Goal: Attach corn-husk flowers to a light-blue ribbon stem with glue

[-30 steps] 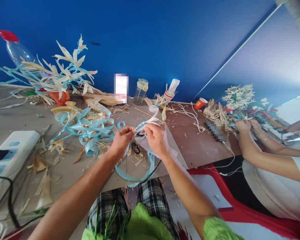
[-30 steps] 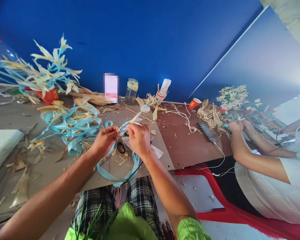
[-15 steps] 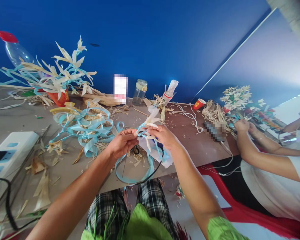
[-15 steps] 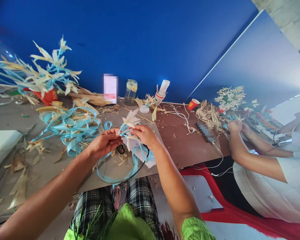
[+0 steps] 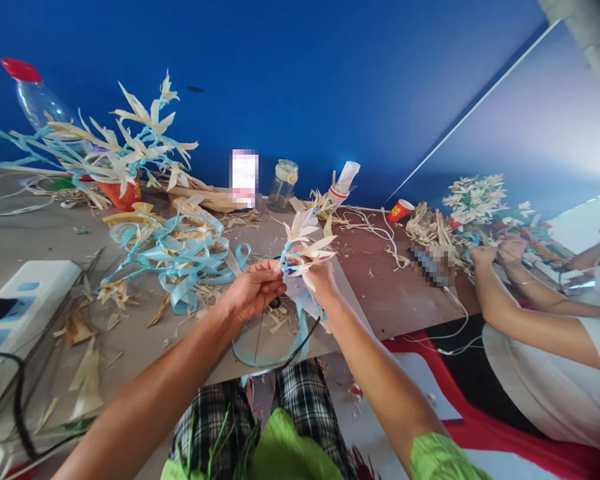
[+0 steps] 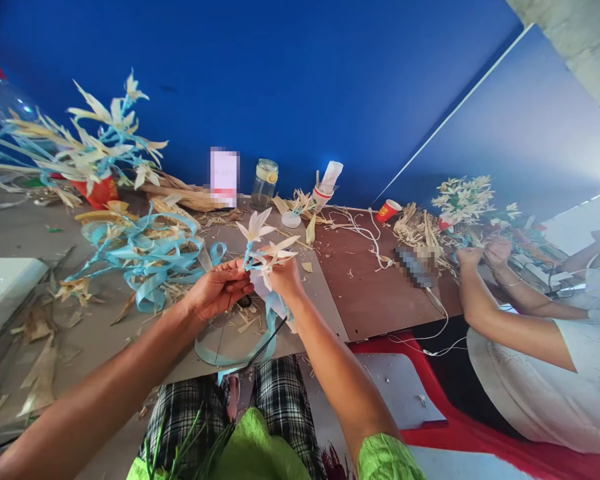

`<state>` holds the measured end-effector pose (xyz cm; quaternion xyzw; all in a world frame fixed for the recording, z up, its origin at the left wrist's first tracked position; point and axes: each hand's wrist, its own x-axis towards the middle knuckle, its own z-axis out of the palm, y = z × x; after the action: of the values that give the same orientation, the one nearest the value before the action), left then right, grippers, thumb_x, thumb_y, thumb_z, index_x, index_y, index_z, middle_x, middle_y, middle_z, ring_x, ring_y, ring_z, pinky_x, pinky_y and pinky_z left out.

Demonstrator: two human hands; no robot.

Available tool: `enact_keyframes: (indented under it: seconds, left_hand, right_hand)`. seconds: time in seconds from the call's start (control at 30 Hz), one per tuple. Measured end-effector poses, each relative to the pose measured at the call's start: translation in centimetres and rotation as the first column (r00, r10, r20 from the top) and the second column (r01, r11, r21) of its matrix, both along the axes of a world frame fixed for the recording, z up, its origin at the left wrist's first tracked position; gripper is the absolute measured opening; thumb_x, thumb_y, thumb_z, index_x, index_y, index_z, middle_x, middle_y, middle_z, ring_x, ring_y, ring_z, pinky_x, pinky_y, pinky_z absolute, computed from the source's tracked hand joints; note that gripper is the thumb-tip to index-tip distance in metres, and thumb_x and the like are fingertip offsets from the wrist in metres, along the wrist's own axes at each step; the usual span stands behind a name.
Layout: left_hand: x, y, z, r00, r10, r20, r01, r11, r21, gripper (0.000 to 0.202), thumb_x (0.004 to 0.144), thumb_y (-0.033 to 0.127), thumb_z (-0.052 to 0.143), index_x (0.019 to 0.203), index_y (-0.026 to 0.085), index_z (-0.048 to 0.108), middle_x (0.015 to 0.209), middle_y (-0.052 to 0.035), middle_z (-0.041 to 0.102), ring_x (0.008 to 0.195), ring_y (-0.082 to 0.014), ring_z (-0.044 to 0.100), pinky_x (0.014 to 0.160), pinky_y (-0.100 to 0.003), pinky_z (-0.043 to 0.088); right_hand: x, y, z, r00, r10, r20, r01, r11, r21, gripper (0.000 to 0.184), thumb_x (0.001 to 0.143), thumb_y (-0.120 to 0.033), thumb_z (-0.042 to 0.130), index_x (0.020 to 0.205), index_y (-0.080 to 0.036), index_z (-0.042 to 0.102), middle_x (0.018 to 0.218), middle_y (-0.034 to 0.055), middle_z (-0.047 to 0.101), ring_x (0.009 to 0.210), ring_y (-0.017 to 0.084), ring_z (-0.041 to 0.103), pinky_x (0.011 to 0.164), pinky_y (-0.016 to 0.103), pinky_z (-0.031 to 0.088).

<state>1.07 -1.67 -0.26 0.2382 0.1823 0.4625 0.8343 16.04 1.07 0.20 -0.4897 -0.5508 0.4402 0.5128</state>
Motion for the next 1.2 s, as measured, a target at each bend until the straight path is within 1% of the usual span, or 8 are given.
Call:
enact_keyframes:
  seconds: [0.2, 0.37, 0.47, 0.63, 0.73, 0.87, 1.07, 1.2]
  left_hand:
    - [0.1, 0.0, -0.1, 1.0, -0.021, 0.007, 0.021, 1.0, -0.001, 0.006, 0.069, 0.009, 0.065, 0.066, 0.01, 0.059, 0.046, 0.0073, 0.038, 0.038, -0.0002, 0.025, 0.055, -0.02, 0.041]
    - [-0.2, 0.3, -0.1, 0.994, 0.107, -0.031, -0.108, 0.994, -0.01, 0.006, 0.07, 0.009, 0.064, 0.067, 0.011, 0.059, 0.046, 0.0069, 0.039, 0.039, -0.001, 0.026, 0.055, -0.019, 0.04]
    - [-0.1, 0.4, 0.1, 0.977, 0.21, -0.028, -0.21, 0.978, -0.007, 0.008, 0.069, 0.008, 0.063, 0.065, 0.012, 0.058, 0.044, 0.007, 0.037, 0.039, -0.0018, 0.027, 0.054, -0.018, 0.04]
    - [0.2, 0.3, 0.4, 0.971, 0.238, -0.026, -0.239, 0.97, -0.046, 0.01, 0.071, 0.009, 0.063, 0.063, 0.012, 0.057, 0.044, 0.0066, 0.036, 0.04, -0.0023, 0.03, 0.051, -0.016, 0.038]
    - [0.4, 0.2, 0.3, 0.971, 0.24, -0.024, -0.241, 0.969, -0.054, 0.009, 0.07, 0.01, 0.065, 0.065, 0.011, 0.058, 0.049, 0.0056, 0.042, 0.041, -0.0012, 0.029, 0.05, -0.016, 0.036]
    - [0.6, 0.1, 0.2, 0.964, 0.264, -0.035, -0.265, 0.963, -0.047, 0.012, 0.066, 0.012, 0.07, 0.067, 0.013, 0.058, 0.053, 0.0047, 0.049, 0.042, -0.0015, 0.032, 0.049, -0.016, 0.035]
    - [0.8, 0.1, 0.1, 0.947, 0.312, -0.073, -0.313, 0.95, -0.007, 0.017, 0.06, 0.013, 0.074, 0.064, 0.012, 0.058, 0.056, 0.0027, 0.055, 0.042, -0.001, 0.034, 0.042, -0.014, 0.025]
    - [0.7, 0.3, -0.3, 0.936, 0.338, -0.097, -0.34, 0.94, -0.009, 0.02, 0.057, 0.014, 0.077, 0.065, 0.012, 0.058, 0.057, 0.003, 0.056, 0.042, -0.0012, 0.036, 0.043, -0.015, 0.026]
  right_hand:
    - [0.0, 0.7, -1.1, 0.982, 0.184, -0.037, -0.186, 0.977, -0.102, 0.024, 0.068, -0.039, 0.059, 0.058, -0.019, 0.052, 0.057, -0.0016, 0.052, 0.055, 0.012, 0.048, 0.053, 0.026, 0.041]
    - [-0.5, 0.4, -1.2, 0.884, 0.222, 0.412, -0.28, 0.956, 0.086, 0.017, 0.076, -0.031, 0.051, 0.065, -0.02, 0.058, 0.068, 0.0019, 0.059, 0.068, 0.016, 0.053, 0.068, 0.029, 0.045]
    - [-0.7, -0.4, -1.0, 0.862, 0.11, 0.495, -0.228, 0.956, 0.185, 0.017, 0.081, -0.029, 0.05, 0.084, -0.019, 0.063, 0.084, 0.0062, 0.064, 0.076, 0.018, 0.055, 0.076, 0.032, 0.046]
    - [-1.1, -1.7, -0.9, 0.954, 0.04, 0.298, -0.103, 0.975, 0.197, 0.037, 0.071, -0.027, 0.063, 0.107, -0.019, 0.058, 0.105, 0.0088, 0.063, 0.09, 0.02, 0.058, 0.086, 0.035, 0.046]
    - [-1.9, -2.0, -0.5, 0.992, 0.102, 0.075, -0.108, 0.992, 0.071, 0.022, 0.07, -0.031, 0.063, 0.089, -0.02, 0.062, 0.084, 0.0028, 0.066, 0.079, 0.017, 0.059, 0.08, 0.032, 0.047]
    - [-3.2, -2.3, -0.3, 0.99, -0.012, -0.137, 0.01, 1.0, -0.012, 0.015, 0.068, -0.031, 0.062, 0.078, -0.019, 0.063, 0.077, 0.0013, 0.065, 0.075, 0.016, 0.057, 0.077, 0.029, 0.046]
    - [-3.9, -2.2, -0.6, 0.978, -0.122, -0.167, 0.103, 0.988, -0.117, 0.009, 0.062, -0.025, 0.059, 0.059, -0.018, 0.053, 0.057, -0.0047, 0.051, 0.056, 0.009, 0.042, 0.057, 0.023, 0.037]
    - [-3.9, -1.7, 0.0, 0.978, -0.015, -0.207, -0.033, 0.974, -0.224, 0.014, 0.058, -0.026, 0.057, 0.053, -0.018, 0.047, 0.052, -0.0057, 0.044, 0.05, 0.008, 0.036, 0.049, 0.023, 0.031]
